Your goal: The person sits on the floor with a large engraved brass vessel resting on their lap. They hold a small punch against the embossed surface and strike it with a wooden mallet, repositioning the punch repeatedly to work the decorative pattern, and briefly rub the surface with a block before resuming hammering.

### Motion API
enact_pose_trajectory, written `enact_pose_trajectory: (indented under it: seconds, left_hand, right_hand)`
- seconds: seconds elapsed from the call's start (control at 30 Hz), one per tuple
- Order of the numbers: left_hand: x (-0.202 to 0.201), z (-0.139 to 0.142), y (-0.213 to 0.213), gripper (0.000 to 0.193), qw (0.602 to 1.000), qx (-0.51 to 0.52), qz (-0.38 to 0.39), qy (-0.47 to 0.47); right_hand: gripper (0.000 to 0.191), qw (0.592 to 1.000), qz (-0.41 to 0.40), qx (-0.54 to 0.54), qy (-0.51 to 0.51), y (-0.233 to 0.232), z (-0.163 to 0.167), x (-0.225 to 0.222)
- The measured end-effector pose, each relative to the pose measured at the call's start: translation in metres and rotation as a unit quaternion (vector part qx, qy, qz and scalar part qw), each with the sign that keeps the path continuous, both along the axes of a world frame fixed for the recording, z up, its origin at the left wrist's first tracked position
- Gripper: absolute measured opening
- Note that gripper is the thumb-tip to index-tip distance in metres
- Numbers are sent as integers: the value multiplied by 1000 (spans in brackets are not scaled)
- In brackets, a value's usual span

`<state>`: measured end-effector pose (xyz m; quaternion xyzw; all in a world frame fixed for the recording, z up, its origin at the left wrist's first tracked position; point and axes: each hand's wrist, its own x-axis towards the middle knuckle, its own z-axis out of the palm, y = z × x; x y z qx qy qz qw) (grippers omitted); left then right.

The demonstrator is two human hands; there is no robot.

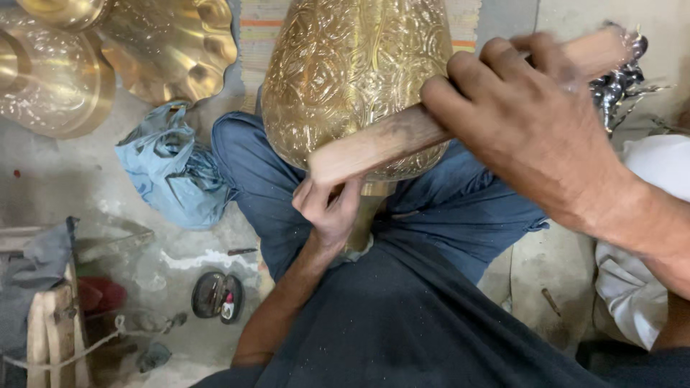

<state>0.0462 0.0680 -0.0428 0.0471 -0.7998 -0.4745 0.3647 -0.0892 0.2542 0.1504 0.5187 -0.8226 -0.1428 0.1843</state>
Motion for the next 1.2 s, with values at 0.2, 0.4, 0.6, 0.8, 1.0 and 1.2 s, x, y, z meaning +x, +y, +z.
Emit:
enact_pose_trajectory:
  seconds: [0.2,0.4,0.6,0.8,1.0,1.2]
  left_hand:
    - [-1,1,-2,24,999,-6,-24,39]
    - [-2,2,-2,25,996,-46,-20,74]
    - [1,-3,-3,30,998,32,-46,10]
    - [-3,-19,-2,22,999,47,-15,15]
    - [3,-15,-5,29,998,27,-4,-59]
    - [3,-7,-2,27,999,5,0,-34]
  right_hand:
    - [23,997,-7,-22,-72,8,-1,-3]
    - [15,1000,12,-3,-18,2,2,-6]
    - [15,999,33,7,25,-3,9,-9]
    - [16,995,22,26,92,-3,16,-10]
    - [11,980,17,110,166,-8,18,-14]
    - [18,999,-18,22,-32,-3,12,-15]
